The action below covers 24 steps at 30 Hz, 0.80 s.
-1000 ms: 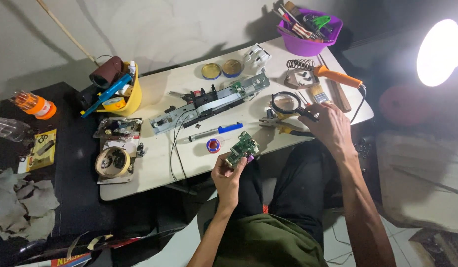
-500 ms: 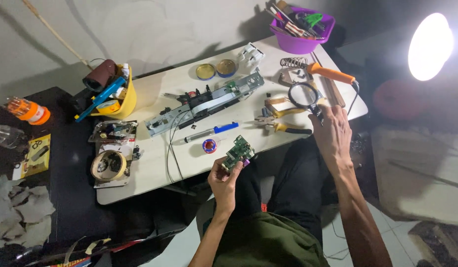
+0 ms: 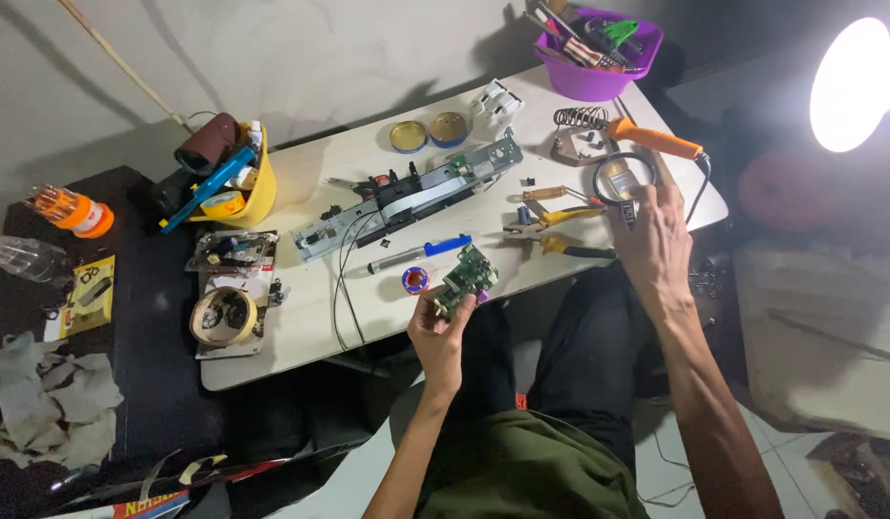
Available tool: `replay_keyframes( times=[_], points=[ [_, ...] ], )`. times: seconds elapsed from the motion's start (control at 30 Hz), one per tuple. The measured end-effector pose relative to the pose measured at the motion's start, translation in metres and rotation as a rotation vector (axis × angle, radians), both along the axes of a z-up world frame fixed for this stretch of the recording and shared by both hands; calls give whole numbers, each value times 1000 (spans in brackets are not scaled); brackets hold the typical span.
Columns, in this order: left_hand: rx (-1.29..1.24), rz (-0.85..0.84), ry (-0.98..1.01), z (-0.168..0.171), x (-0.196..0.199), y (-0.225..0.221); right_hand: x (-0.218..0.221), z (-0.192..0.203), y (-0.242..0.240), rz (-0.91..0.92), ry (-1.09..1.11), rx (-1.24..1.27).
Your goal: Inspecting and preparing a small circuit board for repair or assembly using a magnifying glass and hand tools.
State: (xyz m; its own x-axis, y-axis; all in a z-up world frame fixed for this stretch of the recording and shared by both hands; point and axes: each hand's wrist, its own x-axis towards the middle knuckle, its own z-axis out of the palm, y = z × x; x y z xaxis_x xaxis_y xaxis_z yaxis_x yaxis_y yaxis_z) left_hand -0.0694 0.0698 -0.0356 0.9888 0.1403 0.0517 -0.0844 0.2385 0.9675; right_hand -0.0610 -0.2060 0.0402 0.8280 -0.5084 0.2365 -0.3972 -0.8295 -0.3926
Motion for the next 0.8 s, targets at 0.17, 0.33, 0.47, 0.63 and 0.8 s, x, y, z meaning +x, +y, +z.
replay_keyframes(
  times=[0.17,0.33,0.47,0.63,0.8],
  points=[
    [-20,-13,-49,-4,18,-4,37,-39,17,287,-232,-117],
    [-125,25,-71,46,19,-16,73,-30,52,254,51,-126],
    [-141,43,-87,58,24,-18,100,-57,51,202,188,-195],
    [-87,36,-95,44,30,-19,101,-54,56,207,167,-98],
    [7,38,-92,17,40,-25,65,-33,57,322,-53,193]
  ],
)
